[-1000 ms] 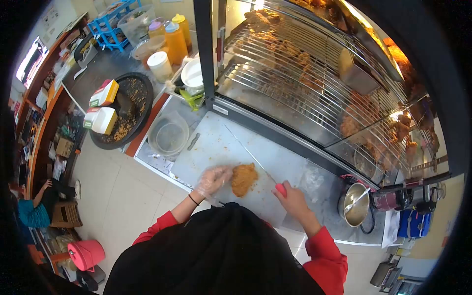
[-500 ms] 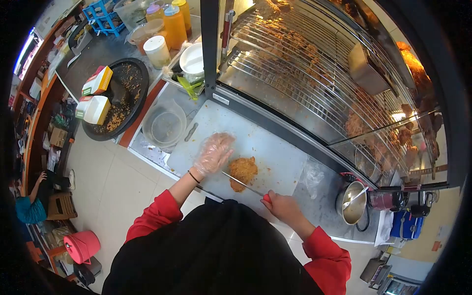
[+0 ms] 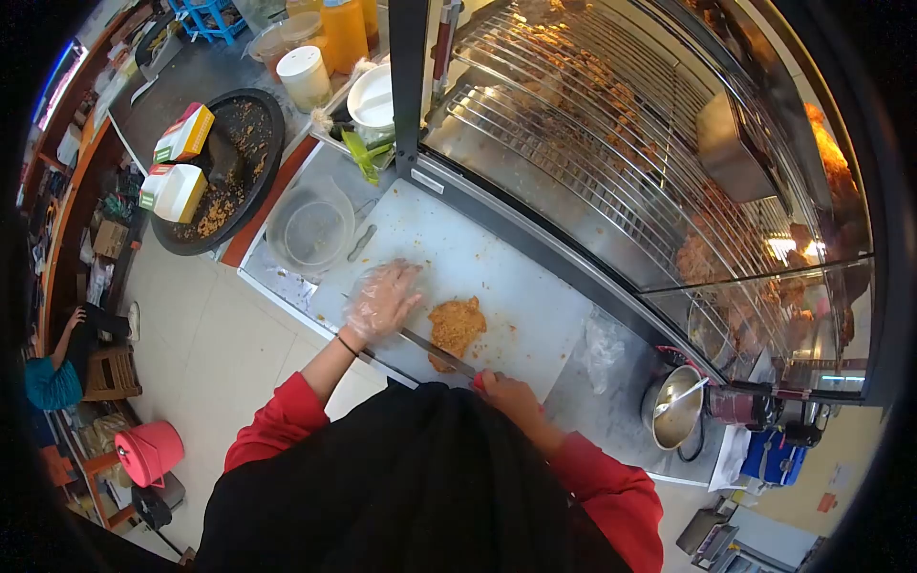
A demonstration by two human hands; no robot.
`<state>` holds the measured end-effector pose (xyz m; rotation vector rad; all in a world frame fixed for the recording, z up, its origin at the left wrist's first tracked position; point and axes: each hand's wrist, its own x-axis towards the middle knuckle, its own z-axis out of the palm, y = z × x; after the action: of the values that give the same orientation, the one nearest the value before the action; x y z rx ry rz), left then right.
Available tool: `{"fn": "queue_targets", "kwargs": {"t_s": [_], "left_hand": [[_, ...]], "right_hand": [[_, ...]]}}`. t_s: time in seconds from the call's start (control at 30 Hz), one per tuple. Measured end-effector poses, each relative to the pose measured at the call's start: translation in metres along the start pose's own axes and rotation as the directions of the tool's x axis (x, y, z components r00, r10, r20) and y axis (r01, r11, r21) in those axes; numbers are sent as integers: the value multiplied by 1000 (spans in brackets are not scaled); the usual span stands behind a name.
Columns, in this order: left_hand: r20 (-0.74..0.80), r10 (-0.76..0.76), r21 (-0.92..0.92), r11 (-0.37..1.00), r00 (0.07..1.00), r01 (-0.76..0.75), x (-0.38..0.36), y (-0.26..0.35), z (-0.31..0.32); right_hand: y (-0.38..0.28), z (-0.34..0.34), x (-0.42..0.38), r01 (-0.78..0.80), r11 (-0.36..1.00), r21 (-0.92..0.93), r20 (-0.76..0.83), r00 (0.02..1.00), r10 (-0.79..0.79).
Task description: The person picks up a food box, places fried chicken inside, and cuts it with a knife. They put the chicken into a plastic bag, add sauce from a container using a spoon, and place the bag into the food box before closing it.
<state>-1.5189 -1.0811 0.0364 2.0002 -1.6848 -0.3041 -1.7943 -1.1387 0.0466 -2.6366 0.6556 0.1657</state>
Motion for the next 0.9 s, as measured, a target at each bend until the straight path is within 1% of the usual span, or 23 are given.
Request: {"fn": "queue_targets", "kwargs": {"t_s": [0.1, 0.17, 0.3, 0.4, 0.5, 0.6, 0.7, 0.8, 0.9], "left_hand": [[-58, 67, 2, 998, 996, -67, 6, 0, -5], [-72, 92, -4, 996, 993, -93, 18, 8, -16], [-87, 104, -30, 994, 991, -107, 25, 19, -19], [6, 5, -62, 998, 1000, -4, 23, 13, -2], [-26, -1, -44, 999, 1000, 0, 19, 6, 11], [2, -40, -69, 997, 999, 40, 17, 4, 11], [-9, -82, -42, 996, 997, 81, 16, 8, 0], [-56, -98, -18, 995, 994, 97, 5, -4, -7], [-97, -41, -23, 999, 994, 39, 4, -3, -15]], "right_hand": [[-7, -17, 4, -33, 999, -25, 49, 998, 34], [-11, -47, 4, -36, 997, -66, 25, 999, 38], [-4, -70, 1, -24, 997, -72, 39, 999, 27], [9, -59, 7, 7, 996, -86, 54, 999, -3], [14, -56, 14, 16, 994, -109, 105, 994, -5], [25, -42, 22, 14, 998, -63, 187, 982, -2], [27, -32, 28, 7, 999, -52, 138, 990, 0], [20, -13, 30, 76, 995, -69, 22, 997, -74], [17, -15, 28, 131, 987, -97, -66, 988, -138]]}}
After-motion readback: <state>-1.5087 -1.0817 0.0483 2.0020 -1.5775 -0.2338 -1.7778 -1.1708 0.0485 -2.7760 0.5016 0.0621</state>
